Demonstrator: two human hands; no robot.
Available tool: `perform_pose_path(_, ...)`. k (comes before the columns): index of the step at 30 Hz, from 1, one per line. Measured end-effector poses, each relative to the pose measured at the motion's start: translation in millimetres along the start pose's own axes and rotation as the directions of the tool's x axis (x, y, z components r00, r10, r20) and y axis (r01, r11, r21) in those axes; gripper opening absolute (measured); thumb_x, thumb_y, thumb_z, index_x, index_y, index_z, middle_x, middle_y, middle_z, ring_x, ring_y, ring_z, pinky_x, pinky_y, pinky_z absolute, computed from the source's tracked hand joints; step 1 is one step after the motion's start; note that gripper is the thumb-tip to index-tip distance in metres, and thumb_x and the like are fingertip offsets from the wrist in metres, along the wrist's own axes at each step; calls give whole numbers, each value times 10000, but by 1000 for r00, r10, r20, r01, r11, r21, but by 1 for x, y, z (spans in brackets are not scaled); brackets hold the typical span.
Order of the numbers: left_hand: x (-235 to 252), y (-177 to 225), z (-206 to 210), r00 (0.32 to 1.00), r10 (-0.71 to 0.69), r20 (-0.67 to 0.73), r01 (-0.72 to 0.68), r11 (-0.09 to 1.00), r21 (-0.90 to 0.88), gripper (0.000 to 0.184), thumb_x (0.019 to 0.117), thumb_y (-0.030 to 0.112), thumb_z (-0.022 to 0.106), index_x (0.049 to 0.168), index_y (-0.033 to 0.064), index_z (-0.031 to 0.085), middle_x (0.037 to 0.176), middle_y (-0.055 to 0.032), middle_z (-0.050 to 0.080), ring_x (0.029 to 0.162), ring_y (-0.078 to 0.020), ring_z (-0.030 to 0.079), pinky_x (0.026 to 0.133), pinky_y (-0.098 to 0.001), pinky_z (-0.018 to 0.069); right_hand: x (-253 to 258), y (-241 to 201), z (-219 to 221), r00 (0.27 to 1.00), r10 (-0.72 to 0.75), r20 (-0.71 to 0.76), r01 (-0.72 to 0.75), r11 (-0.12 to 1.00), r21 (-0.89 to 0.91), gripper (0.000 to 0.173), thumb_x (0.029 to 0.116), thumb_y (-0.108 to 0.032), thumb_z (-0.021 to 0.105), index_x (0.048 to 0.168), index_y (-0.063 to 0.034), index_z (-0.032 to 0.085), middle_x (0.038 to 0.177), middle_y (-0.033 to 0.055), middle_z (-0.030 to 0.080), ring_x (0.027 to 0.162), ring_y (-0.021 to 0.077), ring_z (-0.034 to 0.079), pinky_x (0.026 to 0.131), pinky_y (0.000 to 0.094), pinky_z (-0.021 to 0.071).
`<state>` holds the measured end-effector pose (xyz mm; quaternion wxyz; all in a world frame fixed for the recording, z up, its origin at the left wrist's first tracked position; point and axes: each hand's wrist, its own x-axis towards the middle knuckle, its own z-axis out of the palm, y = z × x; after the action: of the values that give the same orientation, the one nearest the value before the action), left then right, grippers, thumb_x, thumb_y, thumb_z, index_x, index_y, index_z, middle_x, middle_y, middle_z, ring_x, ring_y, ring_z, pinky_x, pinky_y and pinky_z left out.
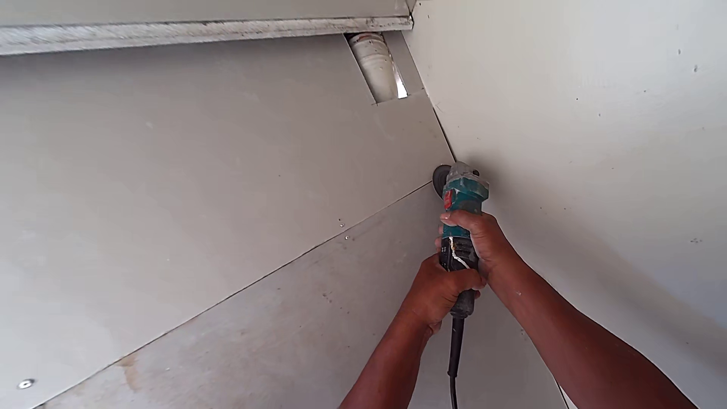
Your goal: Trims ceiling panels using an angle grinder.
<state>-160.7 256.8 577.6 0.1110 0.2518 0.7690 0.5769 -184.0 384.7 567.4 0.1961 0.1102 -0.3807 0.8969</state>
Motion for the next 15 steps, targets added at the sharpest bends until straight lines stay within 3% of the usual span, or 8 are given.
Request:
perform_pose_path(6,-3,-10,9,999,19,26,-18,1000,-21,387,782,26,790,1126,-15,617,899,-143,701,745,-213,706,668,-333,617,-7,-1,-12,999,10,36,-12,999,42,318,911,-138,693,1166,10,575,856,205,684,706,285,719,669,409,638)
perform_pose_path(10,-4,-22,13,998,65,24,-63,995,-78,461,769,79,844,1160,-21,621,944,-156,705,777,-217,704,701,-346,613,-4,-1,-20,984,-35,173,29,999,39,341,877,-139,662,1143,27,529,837,198,686,697,283,724,664,416,644)
perform_pose_path(15,1,-46,27,984,138,-114,-150,983,-108,454,695,7,805,1108,-17,617,880,-161,699,685,-224,688,597,-345,590,-4,3,-28,964,-31,263,38,999,-21,395,840,-123,696,1152,36,513,843,195,692,695,288,730,672,417,649)
